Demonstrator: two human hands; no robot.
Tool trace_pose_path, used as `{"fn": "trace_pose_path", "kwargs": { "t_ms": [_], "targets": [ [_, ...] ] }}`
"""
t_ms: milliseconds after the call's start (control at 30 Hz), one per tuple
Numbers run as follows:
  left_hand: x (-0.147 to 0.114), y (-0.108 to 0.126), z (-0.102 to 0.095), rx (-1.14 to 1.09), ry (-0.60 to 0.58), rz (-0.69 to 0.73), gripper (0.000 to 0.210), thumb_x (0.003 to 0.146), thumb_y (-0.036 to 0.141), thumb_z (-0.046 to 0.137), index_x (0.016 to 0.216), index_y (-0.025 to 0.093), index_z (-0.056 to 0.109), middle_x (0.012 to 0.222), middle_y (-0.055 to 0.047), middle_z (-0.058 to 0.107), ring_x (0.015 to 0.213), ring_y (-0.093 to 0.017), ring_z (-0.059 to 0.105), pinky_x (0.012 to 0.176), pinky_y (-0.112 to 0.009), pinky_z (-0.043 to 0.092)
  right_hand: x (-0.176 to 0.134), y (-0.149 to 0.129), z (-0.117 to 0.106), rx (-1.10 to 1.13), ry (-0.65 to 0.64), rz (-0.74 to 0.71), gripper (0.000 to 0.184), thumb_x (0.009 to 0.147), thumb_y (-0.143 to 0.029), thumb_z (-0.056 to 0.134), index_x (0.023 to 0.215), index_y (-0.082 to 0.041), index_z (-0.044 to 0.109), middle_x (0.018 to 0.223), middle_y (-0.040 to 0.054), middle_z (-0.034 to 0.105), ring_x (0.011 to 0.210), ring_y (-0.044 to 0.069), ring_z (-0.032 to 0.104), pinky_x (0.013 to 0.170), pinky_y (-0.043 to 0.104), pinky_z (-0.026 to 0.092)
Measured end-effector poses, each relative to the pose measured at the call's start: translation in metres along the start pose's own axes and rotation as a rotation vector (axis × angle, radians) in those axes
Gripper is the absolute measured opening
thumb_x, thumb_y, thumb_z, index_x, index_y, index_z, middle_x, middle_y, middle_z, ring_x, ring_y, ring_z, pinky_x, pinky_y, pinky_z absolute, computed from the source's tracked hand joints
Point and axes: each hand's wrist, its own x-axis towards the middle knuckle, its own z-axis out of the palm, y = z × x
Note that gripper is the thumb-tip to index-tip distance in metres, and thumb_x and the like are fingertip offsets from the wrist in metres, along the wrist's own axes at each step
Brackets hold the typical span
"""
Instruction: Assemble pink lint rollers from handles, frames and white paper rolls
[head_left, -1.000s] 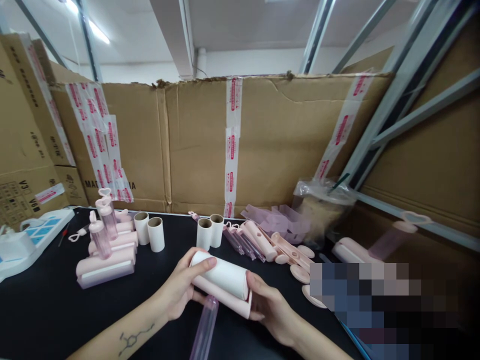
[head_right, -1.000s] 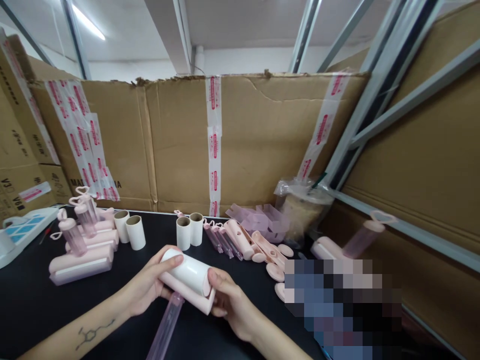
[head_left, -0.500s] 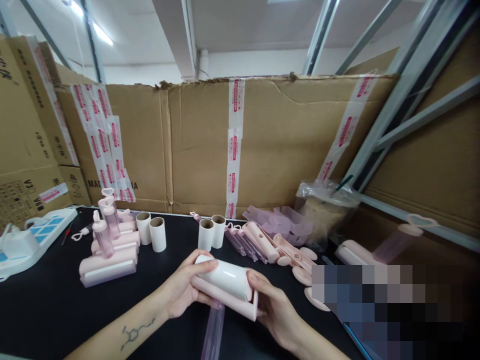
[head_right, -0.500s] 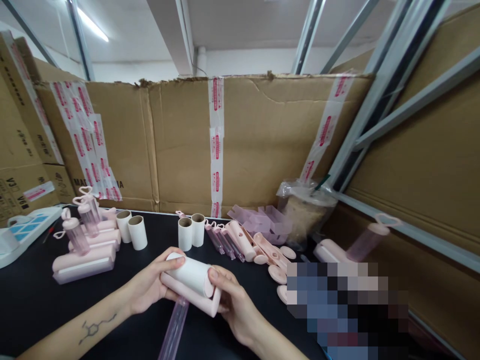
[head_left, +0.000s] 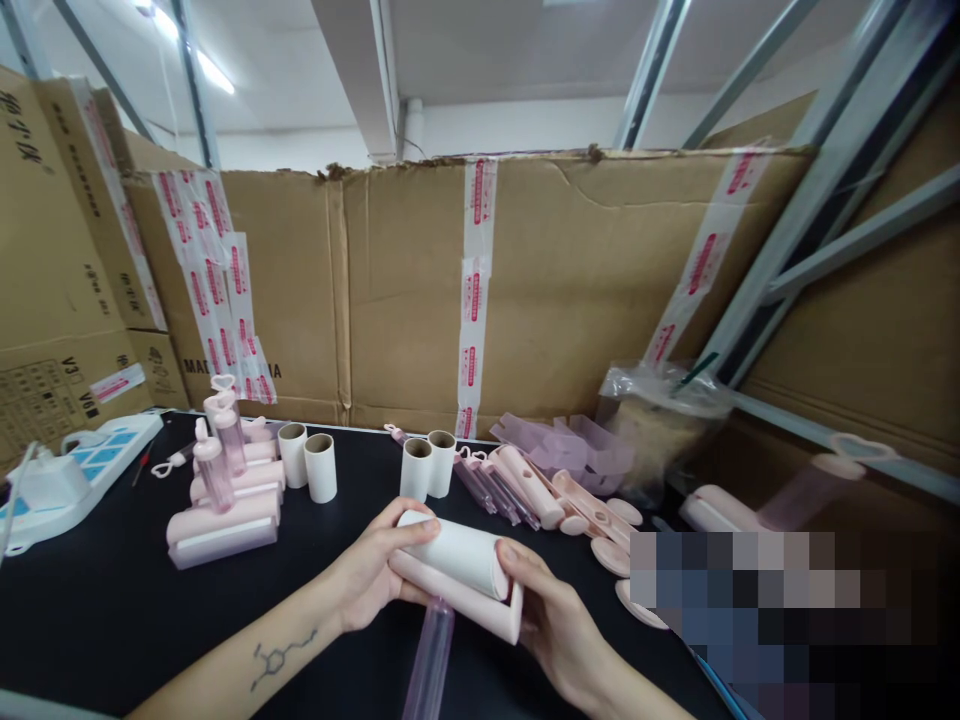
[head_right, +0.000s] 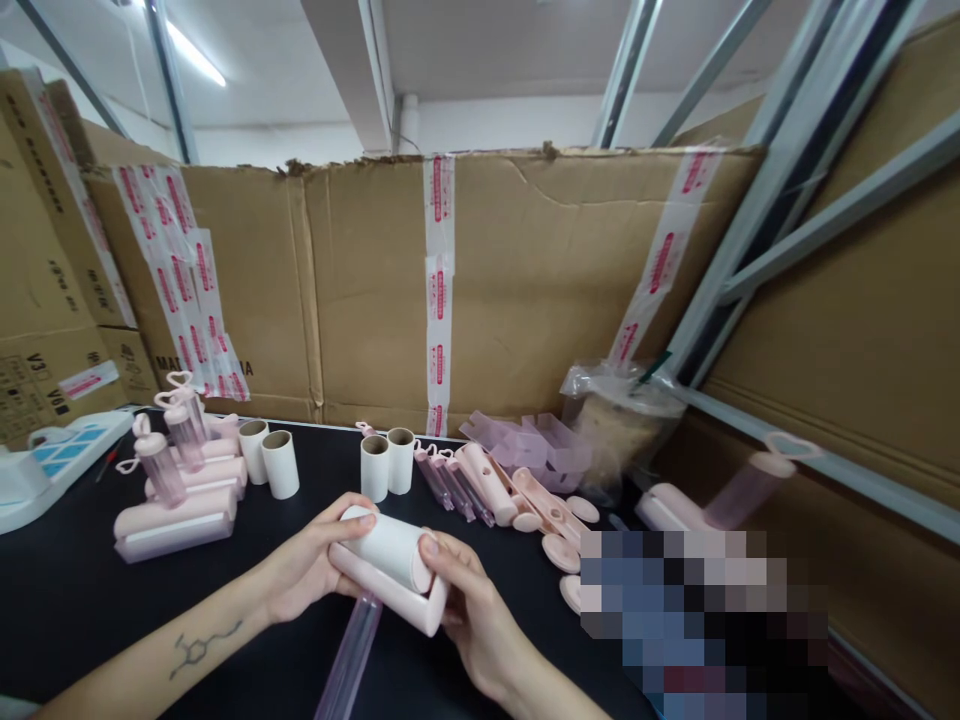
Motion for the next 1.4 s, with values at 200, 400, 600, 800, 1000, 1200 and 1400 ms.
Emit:
{"fn": "trace_pose_path", "kwargs": {
  "t_ms": [200, 400, 600, 800, 1000, 1200, 1400],
  "targets": [
    [0.002, -0.003, -0.003, 0.007, -0.004, -0.001, 0.03, 0.075, 0.036, 0.065, 0.093, 0.022, 0.045, 0.085, -0.002, 0.055, 0.068, -0.017, 0.06, 0.059, -0.032, 0.052, 0.003, 0.003, -0.004, -0.046, -0.015, -0.014, 0.044, 0.054, -0.058, 0.074, 0.061, -0.018, 0.058, 0.05, -0.0034, 0.045, 0.043, 0.008, 0.032, 0.04, 0.021, 0.019],
    [0.005, -0.006, -0.008, 0.064, 0.015, 0.033, 0.033, 0.076, 0.037, 0.065, 0.099, 0.02, 0.048, 0.089, -0.004, 0.056, 0.071, -0.016, 0.059, 0.06, -0.03, 0.052, 0.009, 0.007, -0.007, -0.015, -0.037, 0.024, 0.046, 0.054, -0.059, 0.075, 0.061, -0.017, 0.056, 0.052, -0.0049, 0.04, 0.045, 0.007, 0.029, 0.041, 0.019, 0.014],
    [0.001, -0.002, -0.001, 0.091, 0.046, 0.126, 0.033, 0.075, 0.036, 0.067, 0.096, 0.02, 0.048, 0.088, -0.003, 0.054, 0.074, -0.017, 0.058, 0.059, -0.031, 0.052, 0.008, 0.004, -0.004, 0.065, -0.071, 0.023, 0.046, 0.052, -0.054, 0.079, 0.066, -0.018, 0.055, 0.054, -0.0063, 0.039, 0.045, 0.005, 0.026, 0.039, 0.017, 0.01],
    [-0.002, 0.006, 0.0, 0.167, 0.165, 0.235, 0.041, 0.067, 0.034, 0.075, 0.096, 0.018, 0.051, 0.085, -0.001, 0.056, 0.078, -0.015, 0.055, 0.062, -0.023, 0.045, 0.01, 0.0, -0.011, 0.148, -0.159, 0.152, 0.038, 0.066, -0.052, 0.073, 0.077, -0.019, 0.058, 0.062, -0.0048, 0.047, 0.046, 0.004, 0.028, 0.036, 0.013, 0.013],
    [0.004, 0.011, -0.017, 0.46, -0.037, -0.051, 0.042, 0.062, 0.045, 0.075, 0.078, 0.018, 0.047, 0.068, 0.005, 0.05, 0.059, -0.009, 0.044, 0.05, -0.017, 0.028, 0.014, -0.002, -0.016, -0.003, -0.243, 0.268, 0.039, 0.062, -0.05, 0.076, 0.074, -0.018, 0.058, 0.054, -0.0076, 0.038, 0.044, 0.003, 0.025, 0.036, 0.014, 0.011],
    [0.006, 0.0, -0.015, 0.701, -0.229, -0.026, 0.049, 0.07, 0.059, 0.064, 0.094, 0.016, 0.056, 0.075, 0.002, 0.052, 0.066, -0.011, 0.045, 0.055, -0.019, 0.031, 0.009, -0.001, -0.01, -0.123, -0.284, 0.274, 0.043, 0.06, -0.055, 0.075, 0.072, -0.018, 0.056, 0.052, -0.0087, 0.034, 0.044, 0.004, 0.021, 0.038, 0.016, 0.009],
    [0.004, 0.001, -0.012, 0.841, -0.239, 0.109, 0.044, 0.07, 0.055, 0.066, 0.083, 0.013, 0.06, 0.071, 0.003, 0.05, 0.064, -0.01, 0.043, 0.056, -0.019, 0.031, 0.01, 0.009, -0.01, -0.085, -0.258, 0.24, 0.043, 0.059, -0.056, 0.074, 0.068, -0.019, 0.053, 0.05, -0.0084, 0.038, 0.042, 0.004, 0.026, 0.039, 0.018, 0.012]
  ]
}}
